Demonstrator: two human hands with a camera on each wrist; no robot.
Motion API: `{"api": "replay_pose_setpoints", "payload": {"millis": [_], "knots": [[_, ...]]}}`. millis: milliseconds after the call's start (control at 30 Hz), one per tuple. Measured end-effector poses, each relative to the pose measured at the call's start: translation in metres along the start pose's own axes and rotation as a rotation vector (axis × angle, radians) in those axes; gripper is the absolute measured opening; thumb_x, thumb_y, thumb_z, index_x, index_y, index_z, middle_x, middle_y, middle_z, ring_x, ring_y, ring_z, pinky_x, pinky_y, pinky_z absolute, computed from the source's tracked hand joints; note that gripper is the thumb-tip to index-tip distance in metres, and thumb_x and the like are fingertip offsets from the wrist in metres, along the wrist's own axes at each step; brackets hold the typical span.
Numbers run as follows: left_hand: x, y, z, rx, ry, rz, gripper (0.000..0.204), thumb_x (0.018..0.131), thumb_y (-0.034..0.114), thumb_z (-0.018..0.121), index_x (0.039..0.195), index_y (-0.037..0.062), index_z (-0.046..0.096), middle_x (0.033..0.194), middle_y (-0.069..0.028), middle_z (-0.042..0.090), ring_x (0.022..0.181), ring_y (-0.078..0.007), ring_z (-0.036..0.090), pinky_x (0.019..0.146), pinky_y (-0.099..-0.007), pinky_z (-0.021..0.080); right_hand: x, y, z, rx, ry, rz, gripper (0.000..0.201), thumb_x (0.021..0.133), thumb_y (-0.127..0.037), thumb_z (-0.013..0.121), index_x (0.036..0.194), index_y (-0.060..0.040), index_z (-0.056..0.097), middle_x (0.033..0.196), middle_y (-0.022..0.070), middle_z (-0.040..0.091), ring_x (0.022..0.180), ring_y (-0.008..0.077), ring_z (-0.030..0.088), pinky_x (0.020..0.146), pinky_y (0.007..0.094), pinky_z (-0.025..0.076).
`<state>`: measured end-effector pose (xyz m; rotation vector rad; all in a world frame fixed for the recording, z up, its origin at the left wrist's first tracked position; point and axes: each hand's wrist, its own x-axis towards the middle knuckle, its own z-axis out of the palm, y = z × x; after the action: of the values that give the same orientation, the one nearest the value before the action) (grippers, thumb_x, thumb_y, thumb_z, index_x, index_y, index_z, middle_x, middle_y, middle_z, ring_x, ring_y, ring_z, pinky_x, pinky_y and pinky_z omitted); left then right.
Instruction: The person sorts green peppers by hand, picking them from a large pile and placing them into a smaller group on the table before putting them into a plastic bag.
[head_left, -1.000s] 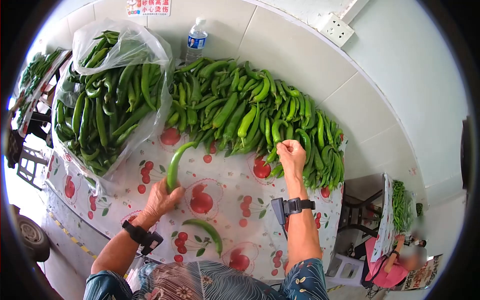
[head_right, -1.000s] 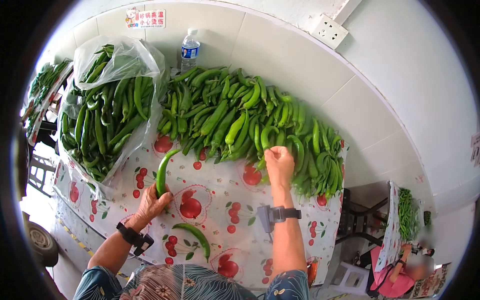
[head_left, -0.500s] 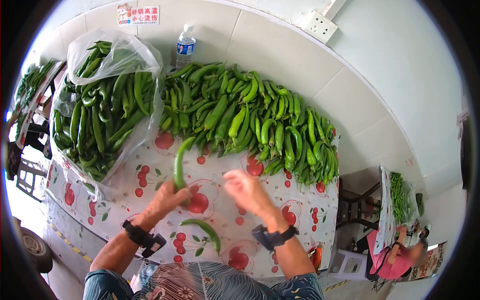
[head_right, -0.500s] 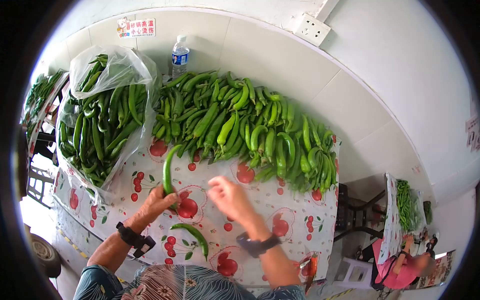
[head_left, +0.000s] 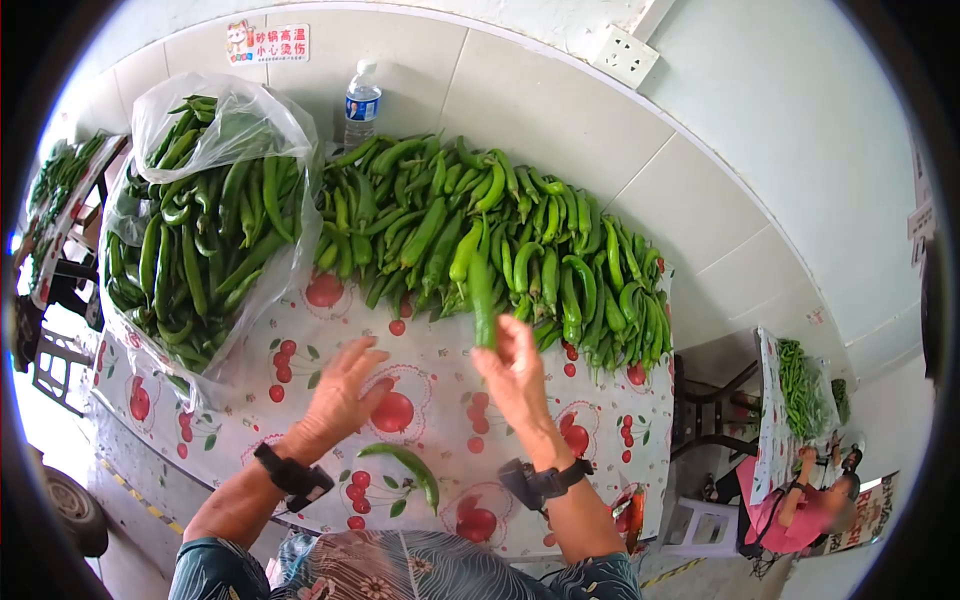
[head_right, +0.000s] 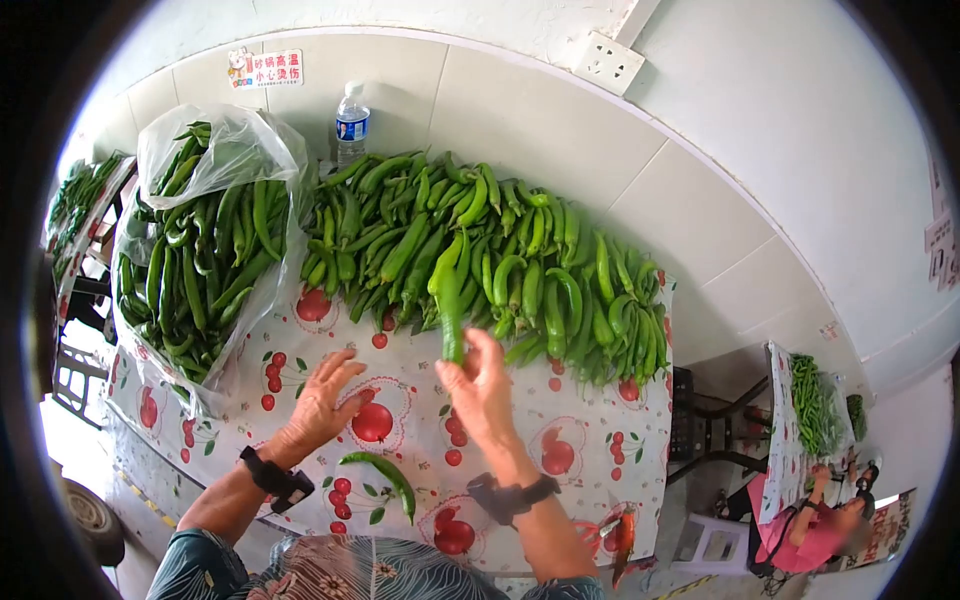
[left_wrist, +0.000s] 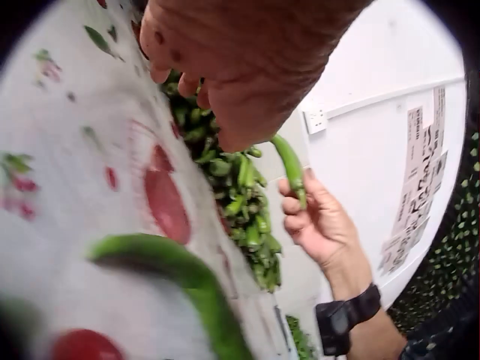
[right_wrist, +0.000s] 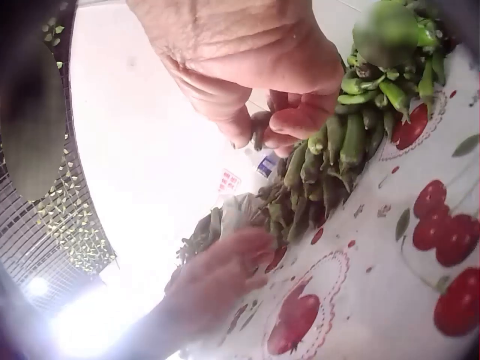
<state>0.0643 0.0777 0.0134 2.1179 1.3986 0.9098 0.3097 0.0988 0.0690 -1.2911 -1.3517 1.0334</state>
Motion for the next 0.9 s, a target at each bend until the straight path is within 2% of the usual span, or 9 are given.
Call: {"api": "replay_pose_setpoints", "payload": {"millis": [33, 133, 167, 300, 433, 567, 667, 800, 900], "knots": [[-0.005, -0.016, -0.001, 0.112, 0.039, 0.041, 0.046, 0.074, 0.008, 0.065, 0.119, 0.0083, 0.055, 0.130, -0.0155, 0.051, 0.114, -0.0398, 0.050, 0.099, -0.0461, 0.042, 0.008, -0.001, -0.004, 0.013, 0.032, -0.004, 0.049, 0.088, -0.011, 0.067, 0.130, -0.0021, 0.042, 0.089, 0.0066, 0.063, 0.073, 0.0115, 0.057, 0.062, 0.0256, 0.048], [-0.022, -0.044, -0.001, 0.140, -0.052, 0.136, 0.043, 0.072, 0.007, 0.065, 0.114, 0.0091, 0.057, 0.130, -0.0138, 0.051, 0.123, -0.0390, 0.044, 0.103, -0.0487, 0.037, 0.036, 0.004, -0.011, -0.021, 0.136, -0.006, 0.047, 0.088, -0.009, 0.066, 0.129, -0.0040, 0.043, 0.086, 0.0052, 0.061, 0.071, 0.0100, 0.055, 0.061, 0.0241, 0.046], [-0.020, -0.041, -0.002, 0.138, -0.065, 0.124, 0.042, 0.072, 0.010, 0.067, 0.112, 0.0100, 0.057, 0.129, -0.0127, 0.051, 0.124, -0.0363, 0.044, 0.102, -0.0479, 0.037, 0.045, 0.003, -0.013, -0.005, 0.141, 0.044, 0.046, 0.087, -0.012, 0.066, 0.127, -0.0052, 0.045, 0.085, 0.0050, 0.061, 0.069, 0.0119, 0.056, 0.061, 0.0272, 0.046], [-0.014, -0.024, -0.008, 0.167, -0.099, 0.068, 0.041, 0.072, 0.013, 0.068, 0.111, 0.0111, 0.058, 0.128, -0.0102, 0.051, 0.125, -0.0337, 0.043, 0.102, -0.0475, 0.035, 0.082, 0.028, -0.006, -0.326, 0.196, -0.016, 0.046, 0.084, -0.019, 0.070, 0.122, -0.0089, 0.046, 0.079, 0.0079, 0.061, 0.066, 0.0192, 0.058, 0.062, 0.0360, 0.047], [-0.015, -0.026, -0.007, 0.178, -0.086, 0.071, 0.041, 0.072, 0.014, 0.069, 0.111, 0.0119, 0.058, 0.127, -0.0090, 0.051, 0.126, -0.0325, 0.043, 0.102, -0.0475, 0.034, 0.096, 0.044, 0.012, -0.561, 0.192, -0.073, 0.041, 0.081, -0.020, 0.072, 0.112, -0.0086, 0.047, 0.070, 0.0121, 0.062, 0.063, 0.0225, 0.063, 0.060, 0.0382, 0.048], [-0.015, -0.027, -0.007, 0.167, -0.074, 0.077, 0.040, 0.072, 0.013, 0.068, 0.110, 0.0117, 0.059, 0.127, -0.0088, 0.051, 0.126, -0.0322, 0.043, 0.102, -0.0474, 0.035, 0.097, 0.052, 0.017, -0.395, 0.283, 0.018, 0.040, 0.078, -0.016, 0.076, 0.103, -0.0028, 0.047, 0.077, 0.0080, 0.060, 0.050, 0.0150, 0.056, 0.042, 0.0296, 0.046], [-0.016, -0.031, -0.004, 0.134, -0.084, 0.069, 0.046, 0.069, 0.012, 0.067, 0.114, 0.0133, 0.057, 0.131, -0.0097, 0.050, 0.128, -0.0329, 0.041, 0.103, -0.0484, 0.033, 0.100, 0.045, 0.016, -0.216, 0.298, 0.139, 0.038, 0.079, -0.018, 0.076, 0.100, -0.0025, 0.048, 0.077, 0.0080, 0.060, 0.047, 0.0135, 0.055, 0.040, 0.0286, 0.045], [-0.014, -0.028, -0.005, 0.151, -0.094, 0.060, 0.045, 0.069, 0.012, 0.067, 0.113, 0.0130, 0.057, 0.130, -0.0094, 0.050, 0.127, -0.0325, 0.042, 0.103, -0.0482, 0.033, 0.112, 0.073, 0.009, -0.395, 0.296, -0.012, 0.033, 0.082, -0.018, 0.073, 0.097, -0.0020, 0.049, 0.077, 0.0077, 0.060, 0.048, 0.0131, 0.057, 0.041, 0.0280, 0.046], [-0.015, -0.026, -0.007, 0.147, -0.075, 0.066, 0.043, 0.069, 0.011, 0.068, 0.111, 0.0123, 0.058, 0.129, -0.0096, 0.051, 0.127, -0.0324, 0.043, 0.102, -0.0477, 0.034, 0.102, 0.079, 0.000, -0.373, 0.259, -0.019, 0.033, 0.085, -0.016, 0.070, 0.109, -0.0022, 0.052, 0.080, 0.0066, 0.061, 0.055, 0.0134, 0.061, 0.045, 0.0267, 0.048]]}}
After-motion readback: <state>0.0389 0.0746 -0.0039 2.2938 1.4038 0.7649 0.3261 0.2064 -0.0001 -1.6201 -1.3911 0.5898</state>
